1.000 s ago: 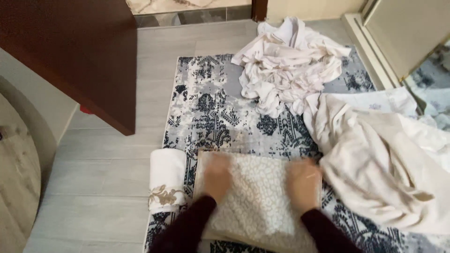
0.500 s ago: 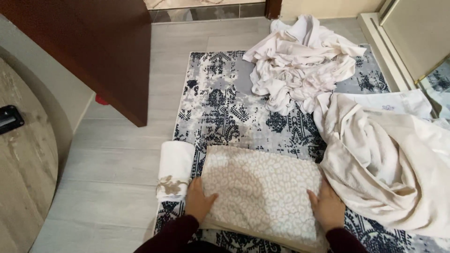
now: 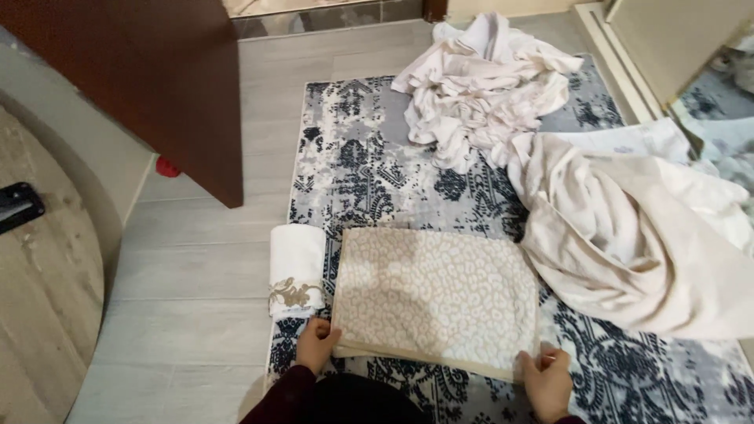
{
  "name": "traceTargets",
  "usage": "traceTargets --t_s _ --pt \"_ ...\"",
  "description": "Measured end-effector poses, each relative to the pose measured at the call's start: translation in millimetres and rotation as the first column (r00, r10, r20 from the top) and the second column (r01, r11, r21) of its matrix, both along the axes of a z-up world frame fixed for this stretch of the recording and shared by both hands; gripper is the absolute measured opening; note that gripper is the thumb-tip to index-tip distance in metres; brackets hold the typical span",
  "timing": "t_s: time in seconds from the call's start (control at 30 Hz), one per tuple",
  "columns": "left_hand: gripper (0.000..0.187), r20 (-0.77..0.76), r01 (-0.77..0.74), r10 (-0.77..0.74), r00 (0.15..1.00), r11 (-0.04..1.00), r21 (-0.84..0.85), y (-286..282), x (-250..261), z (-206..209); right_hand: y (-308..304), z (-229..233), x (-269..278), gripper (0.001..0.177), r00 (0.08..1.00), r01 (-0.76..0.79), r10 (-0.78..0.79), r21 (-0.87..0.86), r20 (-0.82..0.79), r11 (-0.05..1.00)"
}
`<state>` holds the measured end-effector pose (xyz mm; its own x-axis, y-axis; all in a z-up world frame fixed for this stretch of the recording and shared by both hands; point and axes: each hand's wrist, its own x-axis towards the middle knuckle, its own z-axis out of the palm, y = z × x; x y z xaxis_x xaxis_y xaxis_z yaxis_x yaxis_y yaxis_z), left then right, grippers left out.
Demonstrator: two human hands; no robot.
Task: Folding various white and patterned linens and towels while sitting on a rug.
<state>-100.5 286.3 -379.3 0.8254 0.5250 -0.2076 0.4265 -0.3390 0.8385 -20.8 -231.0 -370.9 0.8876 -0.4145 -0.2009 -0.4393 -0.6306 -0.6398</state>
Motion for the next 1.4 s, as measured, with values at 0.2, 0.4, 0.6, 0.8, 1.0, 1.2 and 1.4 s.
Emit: traceTargets --t_s 0.2,0.4,0.6,0.8,1.0,1.2,1.4 --pt "0.034 -0.124 0.055 -0.058 0.991 0.998 -0.032 3 -1 -1 -7 7 -5 0.044 0.999 -0.040 0.039 0.035 0.038 0.999" --pt "0.040 -0.253 -0.045 -0.094 0.963 0.868 -0.495 7 5 12 -9 15 3 0.039 0.977 -0.104 0.136 0.187 -0.167 0.977" --pt "0.025 -0.295 -0.153 0.025 0.955 0.894 -0.420 9 1 12 -33 -2 9 0.032 0.968 0.146 0.005 0.578 -0.252 0.803" --pt "0.029 -0.408 0.177 -0.109 0.906 0.975 0.133 -16 11 77 8 59 0 0.036 0.997 -0.076 0.076 0.045 0.014 0.996" --pt "0.037 -0.488 0.834 -0.763 0.424 0.119 0.539 -87 74 108 95 -43 29 0.031 0.423 -0.749 0.785 -0.312 0.453 0.584" --pt "0.087 -0.400 0.864 -0.911 0.103 -0.117 0.489 -124 111 87 130 25 70 0.062 0.271 -0.886 0.916 -0.295 0.296 0.358" --pt "0.094 -0.429 0.673 -0.519 0.739 0.552 0.492 -67 144 127 65 70 146 0.072 0.672 -0.588 0.730 -0.514 0.119 0.625"
